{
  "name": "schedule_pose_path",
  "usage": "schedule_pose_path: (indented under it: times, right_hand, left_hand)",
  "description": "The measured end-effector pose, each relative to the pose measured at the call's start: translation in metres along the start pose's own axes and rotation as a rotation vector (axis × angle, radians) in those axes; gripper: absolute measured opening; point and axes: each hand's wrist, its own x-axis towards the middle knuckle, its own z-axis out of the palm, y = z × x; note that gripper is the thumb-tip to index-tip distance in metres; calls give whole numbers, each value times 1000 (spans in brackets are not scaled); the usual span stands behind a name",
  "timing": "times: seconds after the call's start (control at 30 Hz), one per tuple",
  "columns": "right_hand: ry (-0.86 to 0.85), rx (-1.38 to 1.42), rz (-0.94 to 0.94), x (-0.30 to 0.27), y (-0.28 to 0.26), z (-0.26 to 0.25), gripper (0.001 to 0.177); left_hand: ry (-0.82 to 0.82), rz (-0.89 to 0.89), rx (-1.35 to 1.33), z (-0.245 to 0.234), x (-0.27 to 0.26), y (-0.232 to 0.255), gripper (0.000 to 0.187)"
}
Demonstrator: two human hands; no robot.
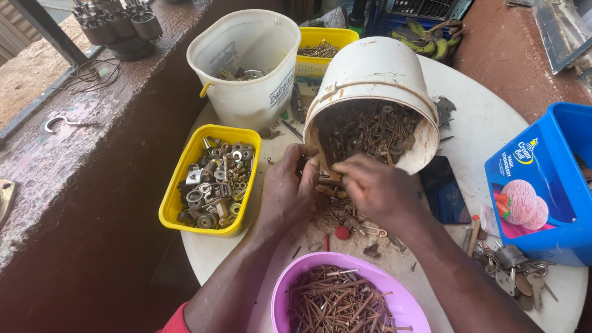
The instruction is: Sorting through a bucket of mixed metal hardware to separate nails into a bowl
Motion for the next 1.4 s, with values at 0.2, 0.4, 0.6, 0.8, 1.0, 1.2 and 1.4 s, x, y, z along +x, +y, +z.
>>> schedule_pose_path:
  times: [0.2,0.4,0.6,0.8,1.0,1.2,1.4]
  right_hand:
    - [-108,-98,-25,8,3,13,17]
    - [11,322,238,-11,-15,-24,25]
    - [112,592,142,-10,19,-6,22]
    - [58,509,5,-8,4,-11,34]
    - [116,561,39,-12,4,-4,32]
    - [150,862,235,-21,22,20,37]
    - [126,1023,256,-20,16,14,42]
  left_hand:
    - [38,53,-168,3,1,14,23]
    - [-114,204,-244,2,-4,11,48]
    - [-190,181,-263,18,-5,-11,62]
    - [-233,160,-258,24,-9,-8,71]
    - [-218,187,-280,23,-10,-4,67]
    - [-135,194,-230,11,-7,6,62]
    - [-82,296,-160,10,-6,-2,64]
